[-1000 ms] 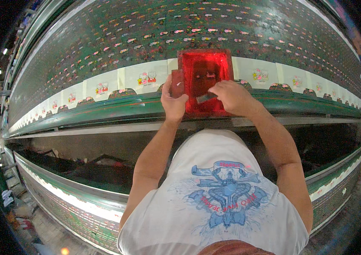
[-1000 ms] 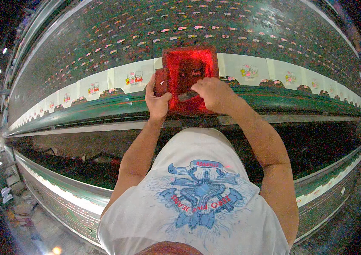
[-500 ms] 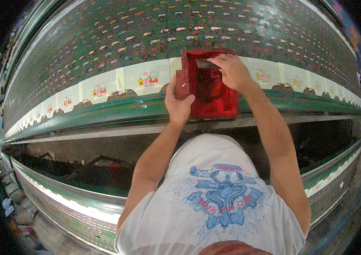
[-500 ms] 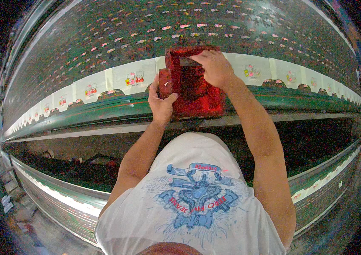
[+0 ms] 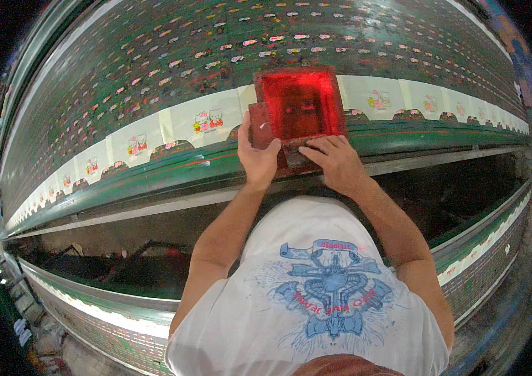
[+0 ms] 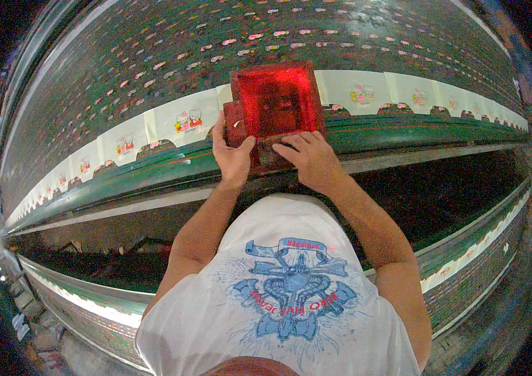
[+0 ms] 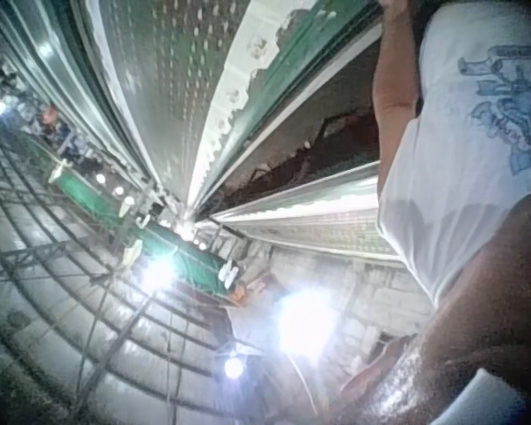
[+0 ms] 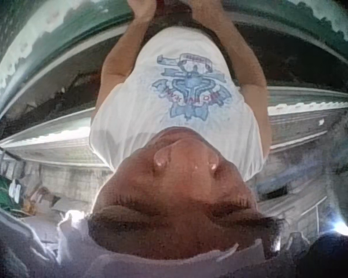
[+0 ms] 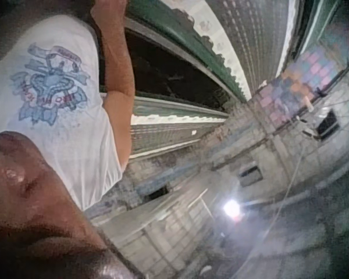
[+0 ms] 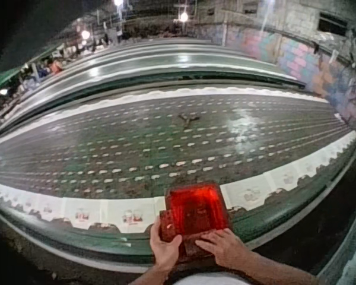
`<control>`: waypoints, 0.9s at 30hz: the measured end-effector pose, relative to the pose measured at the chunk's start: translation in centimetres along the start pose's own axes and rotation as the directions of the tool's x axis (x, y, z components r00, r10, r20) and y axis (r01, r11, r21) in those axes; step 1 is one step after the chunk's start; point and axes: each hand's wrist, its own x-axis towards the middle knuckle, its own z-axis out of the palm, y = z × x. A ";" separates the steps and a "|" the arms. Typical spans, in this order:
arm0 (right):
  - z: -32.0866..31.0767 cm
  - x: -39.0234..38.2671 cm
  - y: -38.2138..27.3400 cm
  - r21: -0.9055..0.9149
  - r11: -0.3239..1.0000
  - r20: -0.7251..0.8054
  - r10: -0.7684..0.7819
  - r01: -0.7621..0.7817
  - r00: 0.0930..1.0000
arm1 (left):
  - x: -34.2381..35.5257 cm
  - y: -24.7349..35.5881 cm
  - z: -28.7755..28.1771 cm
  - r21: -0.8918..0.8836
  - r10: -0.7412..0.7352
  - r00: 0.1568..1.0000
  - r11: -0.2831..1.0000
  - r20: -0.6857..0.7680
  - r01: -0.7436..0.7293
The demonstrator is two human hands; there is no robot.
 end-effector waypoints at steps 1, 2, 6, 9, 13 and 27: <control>-0.1 -0.5 -0.3 0.007 1.000 0.008 0.005 -0.005 1.000 | -0.1 -0.2 0.1 -0.008 0.014 1.000 1.000 -0.002 -0.014; -0.3 -0.8 -0.9 0.001 1.000 0.039 0.029 -0.029 0.999 | -0.1 -0.3 0.2 -0.011 0.030 1.000 0.999 -0.002 -0.030; -0.3 -1.8 -1.3 0.080 0.996 0.076 0.038 -0.044 0.996 | -0.1 -0.2 0.1 0.105 0.098 0.995 0.990 0.000 -0.098; -0.6 -2.5 -1.0 0.153 0.987 0.005 0.052 -0.052 0.999 | -0.1 -0.6 0.0 0.148 0.124 0.992 0.982 -0.006 -0.122; 0.1 -4.7 1.3 0.218 0.966 -0.228 0.190 -0.140 0.955 | 0.2 -0.2 0.1 0.186 0.134 0.991 0.974 -0.014 -0.129; -4.2 -15.0 12.9 0.565 0.771 -0.262 0.506 -0.294 0.822 | -3.1 0.2 15.6 0.014 0.170 0.985 0.985 0.018 -0.171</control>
